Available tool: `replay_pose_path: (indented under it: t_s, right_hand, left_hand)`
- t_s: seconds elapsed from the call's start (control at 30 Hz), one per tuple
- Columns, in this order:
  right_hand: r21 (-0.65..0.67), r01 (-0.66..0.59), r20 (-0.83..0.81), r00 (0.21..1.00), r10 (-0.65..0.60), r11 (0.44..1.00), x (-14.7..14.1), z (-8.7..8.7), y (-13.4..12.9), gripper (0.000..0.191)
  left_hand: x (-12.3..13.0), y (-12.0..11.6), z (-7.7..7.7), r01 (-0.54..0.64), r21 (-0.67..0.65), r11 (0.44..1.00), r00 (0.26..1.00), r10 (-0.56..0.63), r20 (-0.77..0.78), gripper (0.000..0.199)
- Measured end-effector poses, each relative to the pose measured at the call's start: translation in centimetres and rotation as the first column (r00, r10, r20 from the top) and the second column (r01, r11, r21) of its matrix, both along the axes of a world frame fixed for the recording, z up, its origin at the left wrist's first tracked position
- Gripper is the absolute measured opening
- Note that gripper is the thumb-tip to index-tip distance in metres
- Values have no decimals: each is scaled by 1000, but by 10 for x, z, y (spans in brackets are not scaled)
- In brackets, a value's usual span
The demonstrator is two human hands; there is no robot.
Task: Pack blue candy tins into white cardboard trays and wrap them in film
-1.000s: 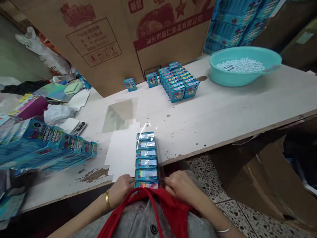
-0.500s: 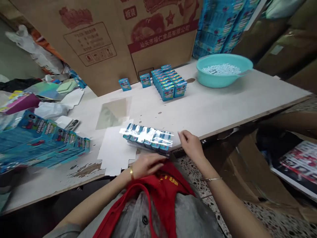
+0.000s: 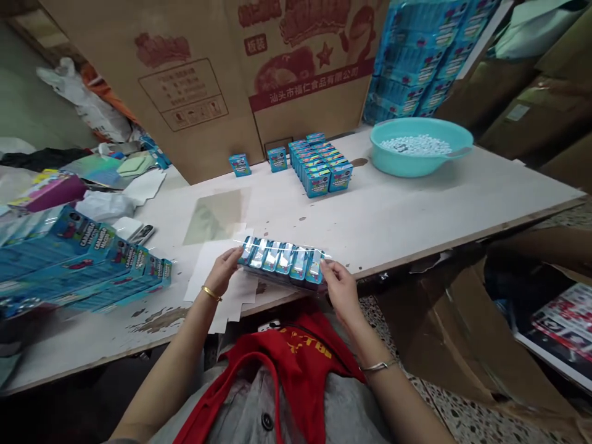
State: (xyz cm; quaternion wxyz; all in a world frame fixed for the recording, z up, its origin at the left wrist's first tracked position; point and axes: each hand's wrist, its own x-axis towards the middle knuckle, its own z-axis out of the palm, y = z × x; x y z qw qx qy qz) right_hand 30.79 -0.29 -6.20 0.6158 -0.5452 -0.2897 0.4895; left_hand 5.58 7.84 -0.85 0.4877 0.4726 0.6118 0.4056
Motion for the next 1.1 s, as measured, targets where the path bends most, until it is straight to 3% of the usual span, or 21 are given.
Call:
replay_pose_path:
  t_s: [0.17, 0.37, 0.47, 0.83, 0.9, 0.97, 1.03, 1.1]
  right_hand:
    - [-59, 14, -196, 980, -26, 998, -3, 9, -2, 43]
    - [-104, 38, -271, 961, -64, 994, 5, 24, 1, 45]
    - [-90, 57, -238, 968, -77, 994, 12, 25, 5, 47]
    - [-102, 39, -182, 982, -58, 994, 22, 20, 15, 48]
    - [-112, 54, -105, 992, -66, 992, 25, 21, 16, 47]
    - [-111, 61, -1, 998, -61, 992, 29, 25, 14, 46]
    - [-95, 44, 69, 997, -37, 995, 32, 29, 8, 44]
    - [-96, 14, 100, 995, -5, 995, 39, 33, 3, 43]
  left_hand:
    - [1, -2, -1, 36, 6, 999, 999, -36, 31, 36]
    - [10, 0, 0, 47, 25, 999, 996, -49, 73, 33]
    - [17, 4, 2, 43, 56, 997, 997, -46, 63, 34]
    - [15, 20, 5, 78, -57, 995, 997, -77, 17, 48]
    - [16, 25, 5, 15, -6, 1000, 1000, -15, -7, 48]
    - [20, 26, 5, -49, 128, 991, 993, 62, -100, 44]
    - [24, 21, 7, -54, 237, 970, 975, 102, -197, 41]
    - [25, 12, 12, -17, 241, 970, 969, 76, -234, 38]
